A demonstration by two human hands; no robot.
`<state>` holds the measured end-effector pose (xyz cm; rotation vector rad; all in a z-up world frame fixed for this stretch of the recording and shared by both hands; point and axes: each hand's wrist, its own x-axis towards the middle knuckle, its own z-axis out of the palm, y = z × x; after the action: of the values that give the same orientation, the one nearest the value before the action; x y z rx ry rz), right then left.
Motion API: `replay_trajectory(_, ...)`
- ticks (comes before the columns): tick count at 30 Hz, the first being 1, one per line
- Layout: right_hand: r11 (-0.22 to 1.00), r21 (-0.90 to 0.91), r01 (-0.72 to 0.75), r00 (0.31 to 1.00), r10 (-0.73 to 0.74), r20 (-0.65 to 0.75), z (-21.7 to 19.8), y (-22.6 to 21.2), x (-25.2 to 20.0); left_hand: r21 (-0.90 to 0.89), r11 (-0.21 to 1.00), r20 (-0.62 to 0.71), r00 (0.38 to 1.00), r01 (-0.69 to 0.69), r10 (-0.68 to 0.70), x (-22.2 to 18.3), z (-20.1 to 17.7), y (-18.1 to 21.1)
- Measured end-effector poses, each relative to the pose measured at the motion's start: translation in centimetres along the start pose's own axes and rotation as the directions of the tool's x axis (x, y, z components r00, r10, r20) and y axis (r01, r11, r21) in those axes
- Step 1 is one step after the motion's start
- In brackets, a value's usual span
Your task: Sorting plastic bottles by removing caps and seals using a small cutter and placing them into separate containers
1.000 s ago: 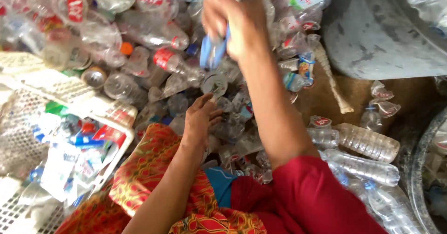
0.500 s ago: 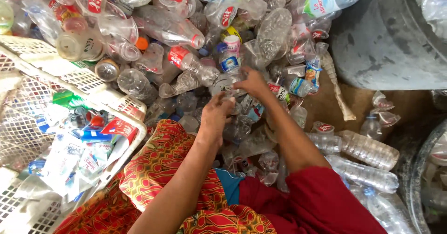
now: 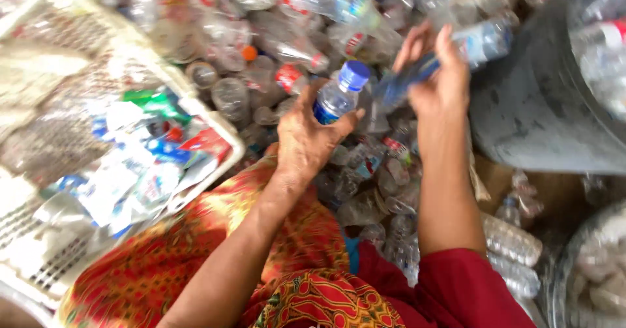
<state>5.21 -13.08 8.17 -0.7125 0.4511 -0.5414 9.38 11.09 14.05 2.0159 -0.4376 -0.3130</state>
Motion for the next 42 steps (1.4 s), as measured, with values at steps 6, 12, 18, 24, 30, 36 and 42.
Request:
replay_trajectory(6,0.988,-0.101,-0.114,0.891,0.147,0.430,18.7,4.0,-3.9,0.159,0.951,-0.350,0.886,-0.264,0.304,-1.1,-11.6,-2.7)
replay_trajectory(12,0.065,-0.738,0.672,0.738,0.033,0.674,31.6,14.2,-9.4,0.377,0.925,-0.542,0.799,-0.045,0.260,-3.0,-22.0,-11.4)
replay_trajectory(18,-0.082,-0.761,0.643,0.728,0.375,0.574,38.0,24.2,-10.6,0.479,0.868,-0.647,0.721,0.131,0.248,-3.4,-28.0,-19.0)
replay_trajectory(24,0.082,-0.752,0.654,0.634,0.484,0.603,36.0,29.1,-6.0,0.363,0.922,-0.599,0.791,0.136,0.119,-3.1,-29.3,-21.7)
replay_trajectory(30,0.566,-0.745,0.354,0.295,0.688,0.663,36.5,23.9,-4.5,-0.637,0.743,-0.055,0.949,0.206,-0.310,-4.8,-30.2,-19.2)
replay_trajectory(36,-0.117,-0.622,0.774,0.475,0.758,0.448,43.4,22.7,-4.8,-0.845,0.492,-0.018,0.907,0.211,-0.421,-3.5,-29.8,-21.7)
replay_trajectory(42,0.023,-0.368,0.929,0.258,0.673,0.693,49.9,29.0,-16.1,-0.788,0.605,-0.272,0.814,0.117,-0.512,-2.5,-30.8,-23.5)
